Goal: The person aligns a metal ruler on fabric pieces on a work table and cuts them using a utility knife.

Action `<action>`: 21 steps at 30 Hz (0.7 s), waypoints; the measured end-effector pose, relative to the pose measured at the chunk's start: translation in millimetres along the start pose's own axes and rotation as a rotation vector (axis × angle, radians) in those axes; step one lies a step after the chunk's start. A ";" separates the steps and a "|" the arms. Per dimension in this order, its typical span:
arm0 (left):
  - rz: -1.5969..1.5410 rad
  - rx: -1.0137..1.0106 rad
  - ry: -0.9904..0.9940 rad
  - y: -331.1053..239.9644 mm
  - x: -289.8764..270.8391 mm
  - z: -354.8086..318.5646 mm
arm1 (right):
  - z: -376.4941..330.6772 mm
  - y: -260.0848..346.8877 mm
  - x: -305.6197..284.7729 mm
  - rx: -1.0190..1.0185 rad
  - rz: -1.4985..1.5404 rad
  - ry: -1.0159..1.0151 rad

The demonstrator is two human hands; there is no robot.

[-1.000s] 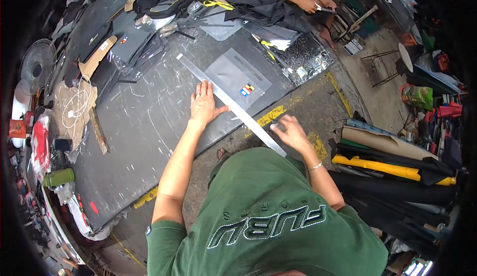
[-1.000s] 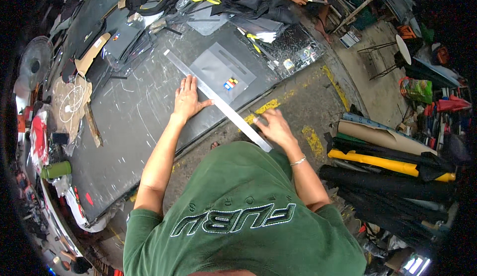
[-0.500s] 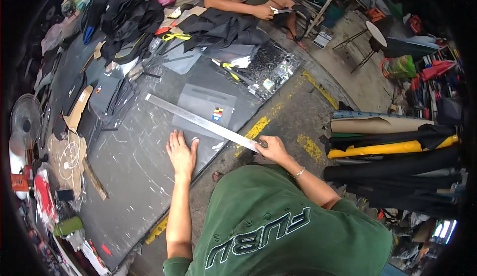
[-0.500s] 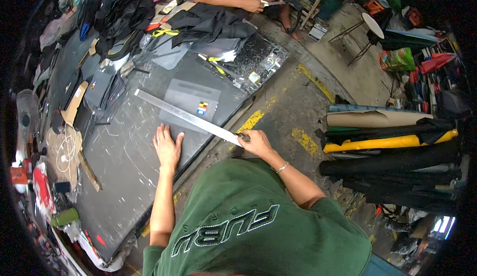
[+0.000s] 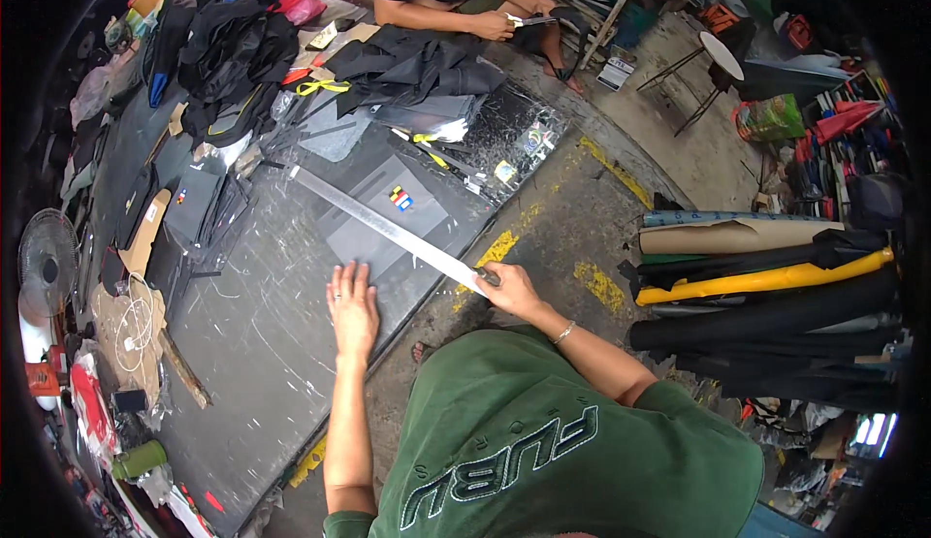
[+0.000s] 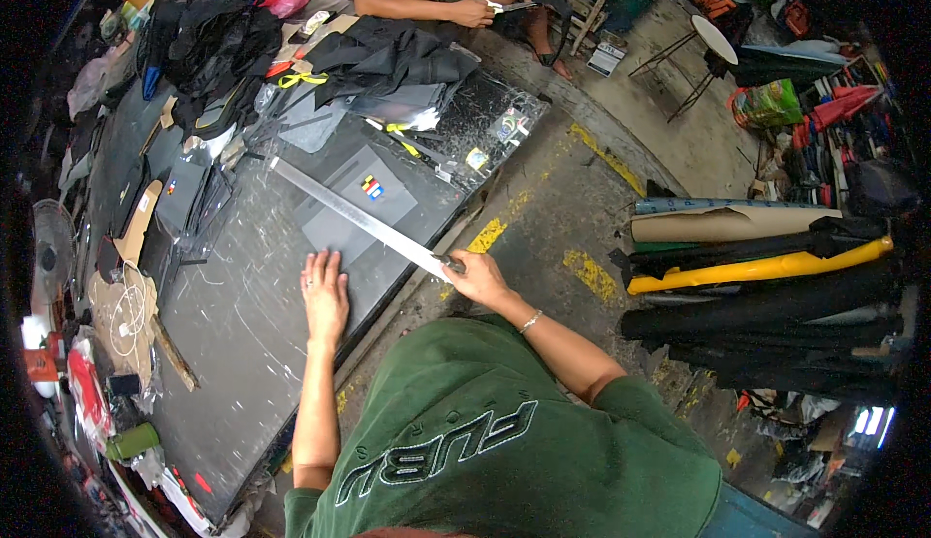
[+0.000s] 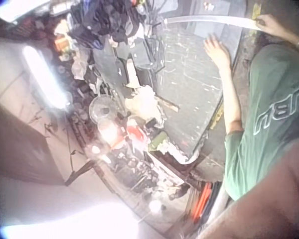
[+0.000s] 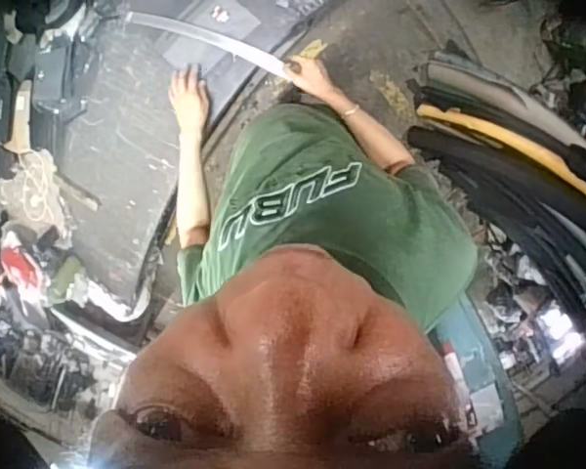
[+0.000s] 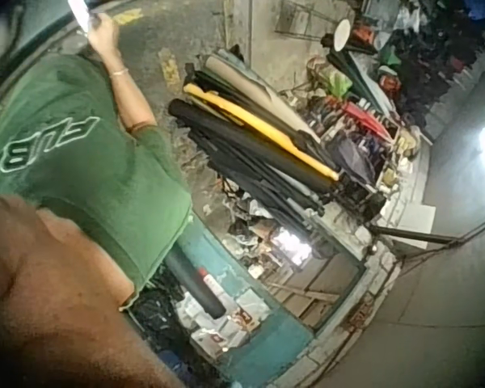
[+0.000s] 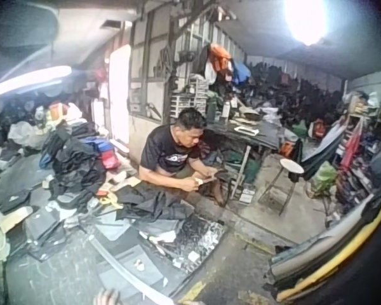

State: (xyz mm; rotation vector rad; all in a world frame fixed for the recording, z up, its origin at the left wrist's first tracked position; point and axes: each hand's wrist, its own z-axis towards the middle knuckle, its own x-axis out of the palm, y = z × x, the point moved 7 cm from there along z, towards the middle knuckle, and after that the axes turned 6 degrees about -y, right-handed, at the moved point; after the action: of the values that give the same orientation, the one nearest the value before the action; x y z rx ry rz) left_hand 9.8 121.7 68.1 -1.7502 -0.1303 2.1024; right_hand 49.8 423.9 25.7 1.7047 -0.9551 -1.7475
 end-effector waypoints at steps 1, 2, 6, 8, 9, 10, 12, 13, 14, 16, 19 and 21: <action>0.011 0.014 0.016 7.2 0.4 4.2 | 1.0 -0.4 4.8 0.013 0.014 0.016; 0.024 0.012 0.049 13.9 -0.4 7.5 | 3.4 4.1 9.8 0.024 0.028 0.037; 0.021 -0.063 0.093 30.0 6.2 14.2 | 12.4 25.8 22.2 -0.008 0.013 0.065; 0.011 -0.092 0.074 26.7 13.6 16.8 | 14.5 27.0 26.1 -0.010 0.040 0.073; 0.040 -0.099 0.033 24.7 15.7 16.6 | 14.4 27.2 27.0 -0.013 0.008 0.069; 0.069 -0.107 -0.008 24.4 16.3 16.4 | 14.1 27.5 27.6 -0.016 -0.024 0.066; 0.077 -0.099 -0.036 22.6 17.1 17.6 | 10.8 21.6 28.8 -0.072 0.032 -0.009; 0.064 -0.088 -0.047 21.5 17.6 18.3 | 9.1 20.4 25.9 -0.128 0.089 -0.084; 0.056 -0.087 -0.058 23.3 16.0 16.8 | 9.2 21.9 25.5 -0.133 0.090 -0.072; 0.041 -0.081 -0.076 22.9 17.5 17.8 | 12.2 10.3 23.2 -0.017 -0.111 0.047; 0.052 -0.090 -0.073 23.0 18.2 16.4 | 23.4 30.7 -1.8 0.038 -0.161 0.037; 0.046 -0.103 -0.088 25.4 19.1 15.9 | 38.5 50.6 -12.8 -0.016 -0.217 -0.006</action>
State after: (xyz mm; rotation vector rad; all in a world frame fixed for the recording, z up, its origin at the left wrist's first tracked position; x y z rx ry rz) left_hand -14.2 108.1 45.6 -1.7344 -0.2294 2.2432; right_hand 7.1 407.4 71.6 1.8524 -0.7798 -1.8913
